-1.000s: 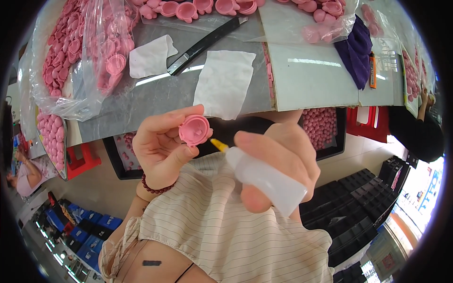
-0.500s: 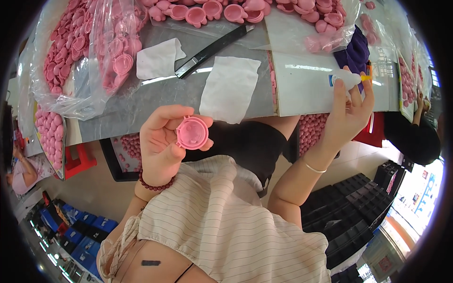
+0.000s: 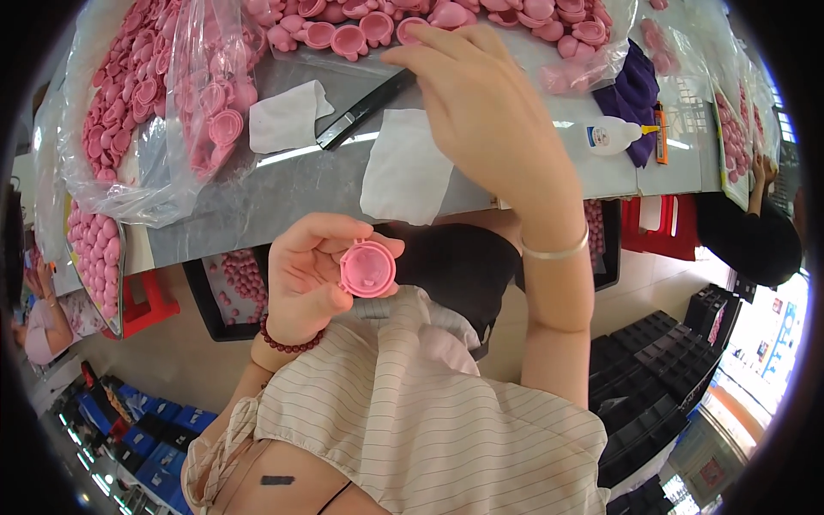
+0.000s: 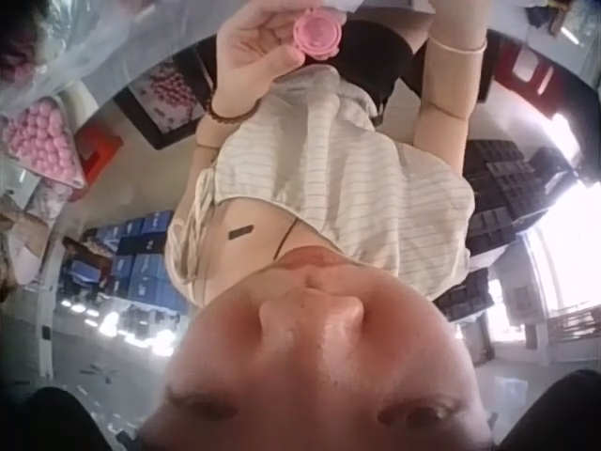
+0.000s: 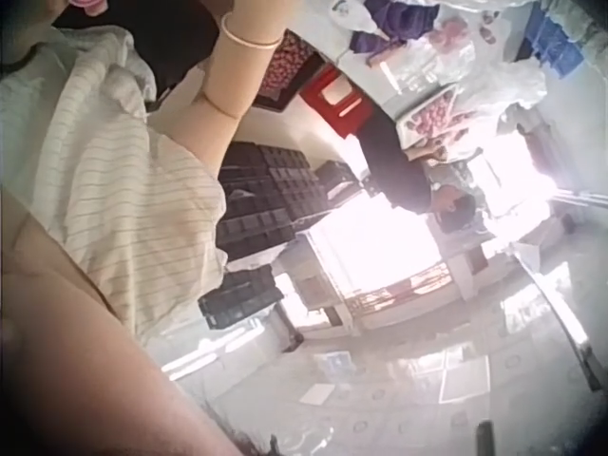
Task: Applying glue to pink plastic toy components and assembling them.
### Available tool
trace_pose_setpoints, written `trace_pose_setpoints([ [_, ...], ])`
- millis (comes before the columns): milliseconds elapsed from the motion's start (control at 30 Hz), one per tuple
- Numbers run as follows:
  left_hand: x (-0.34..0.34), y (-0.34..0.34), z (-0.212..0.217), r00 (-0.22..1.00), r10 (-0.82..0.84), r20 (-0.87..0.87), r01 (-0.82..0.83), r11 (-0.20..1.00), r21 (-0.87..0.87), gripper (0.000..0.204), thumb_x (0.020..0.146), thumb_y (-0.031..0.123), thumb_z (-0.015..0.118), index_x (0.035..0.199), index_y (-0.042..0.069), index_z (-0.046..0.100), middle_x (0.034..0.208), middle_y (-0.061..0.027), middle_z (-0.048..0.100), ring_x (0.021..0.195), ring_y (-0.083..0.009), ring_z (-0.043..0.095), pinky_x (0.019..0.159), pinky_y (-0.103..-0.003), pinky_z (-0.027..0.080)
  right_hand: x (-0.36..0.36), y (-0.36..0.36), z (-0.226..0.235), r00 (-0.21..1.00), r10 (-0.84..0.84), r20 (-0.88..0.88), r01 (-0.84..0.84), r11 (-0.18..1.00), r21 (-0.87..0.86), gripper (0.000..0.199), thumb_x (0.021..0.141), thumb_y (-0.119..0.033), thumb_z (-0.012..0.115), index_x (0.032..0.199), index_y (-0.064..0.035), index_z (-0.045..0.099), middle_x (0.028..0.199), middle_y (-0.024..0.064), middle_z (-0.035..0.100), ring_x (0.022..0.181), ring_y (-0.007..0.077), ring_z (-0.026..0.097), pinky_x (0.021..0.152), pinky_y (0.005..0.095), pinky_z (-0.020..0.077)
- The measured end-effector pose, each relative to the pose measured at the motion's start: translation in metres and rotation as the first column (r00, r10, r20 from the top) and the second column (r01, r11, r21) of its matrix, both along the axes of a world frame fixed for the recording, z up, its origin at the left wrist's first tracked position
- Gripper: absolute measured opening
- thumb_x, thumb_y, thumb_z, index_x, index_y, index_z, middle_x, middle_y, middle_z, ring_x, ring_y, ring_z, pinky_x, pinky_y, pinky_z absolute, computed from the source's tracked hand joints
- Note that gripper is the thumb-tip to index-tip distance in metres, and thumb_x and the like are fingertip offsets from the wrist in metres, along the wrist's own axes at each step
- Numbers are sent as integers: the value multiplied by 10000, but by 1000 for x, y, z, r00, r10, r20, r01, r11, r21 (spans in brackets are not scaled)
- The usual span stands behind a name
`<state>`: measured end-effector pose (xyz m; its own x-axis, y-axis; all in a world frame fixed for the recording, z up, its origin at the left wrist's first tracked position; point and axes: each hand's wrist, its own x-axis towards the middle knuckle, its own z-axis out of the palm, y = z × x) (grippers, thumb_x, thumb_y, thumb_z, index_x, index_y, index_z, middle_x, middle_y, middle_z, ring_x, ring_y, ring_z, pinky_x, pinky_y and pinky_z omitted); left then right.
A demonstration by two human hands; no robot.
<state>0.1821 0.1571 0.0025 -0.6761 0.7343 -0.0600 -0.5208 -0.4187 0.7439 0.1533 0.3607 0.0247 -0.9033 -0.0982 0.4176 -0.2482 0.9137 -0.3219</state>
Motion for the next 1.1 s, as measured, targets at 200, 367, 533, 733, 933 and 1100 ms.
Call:
trace_pose_setpoints([
  [200, 1, -2, 0, 1000, 6, 17, -6, 1000, 9, 526, 682, 208, 682, 1055, -52, 418, 992, -256, 517, 836, -218, 577, 690, -319, 513, -19, 11, -15, 1000, -25, -2, 26, 998, 49, 201, 730, -1, 465, 899, -25, 572, 976, 113, 549, 917, 288, 486, 819, 307, 372],
  [367, -3, -9, -1, 999, 44, 1, -44, 999, -1, 531, 676, 217, 688, 1053, -42, 417, 985, -248, 525, 783, -204, 588, 665, -305, 515, 8, 11, 4, 992, -90, -89, 58, 947, -315, 147, 721, 30, 479, 837, -1, 565, 847, 44, 553, 770, 154, 500, 675, 237, 399],
  [533, -6, -7, -2, 996, 94, 7, -94, 995, -12, 540, 670, 229, 694, 1050, -35, 414, 982, -232, 533, 732, -188, 592, 638, -291, 514, 65, 21, 3, 935, -354, 35, 244, 567, -787, 184, 720, 60, 483, 887, 8, 541, 697, -34, 459, 625, 22, 384, 537, 135, 312],
  [733, -6, 3, -1, 997, 79, 13, -79, 997, -17, 551, 656, 251, 704, 1038, -31, 425, 963, -221, 545, 691, -174, 590, 610, -276, 512, 91, 24, -11, 856, -427, 291, 516, 688, -511, 262, 712, 26, 527, 971, -14, 526, 672, -13, 380, 579, 21, 362, 466, 136, 263],
  [933, -4, 5, 1, 996, 89, -21, -90, 995, -48, 555, 649, 271, 707, 1029, -26, 433, 953, -215, 550, 674, -172, 589, 593, -268, 507, 79, 26, -8, 809, -586, -45, 580, 809, -96, 268, 710, -30, 544, 977, -20, 529, 874, 86, 538, 625, 147, 475, 518, 230, 392],
  [1100, -9, -4, -9, 1000, -21, -19, 24, 988, 155, 458, 692, -5, 617, 1095, -64, 406, 1075, -229, 492, 996, -221, 507, 843, -317, 421, 82, 24, -15, 824, -566, -26, 565, 825, -28, 274, 720, -49, 534, 992, -33, 523, 984, 125, 533, 651, 197, 510, 572, 269, 426],
])
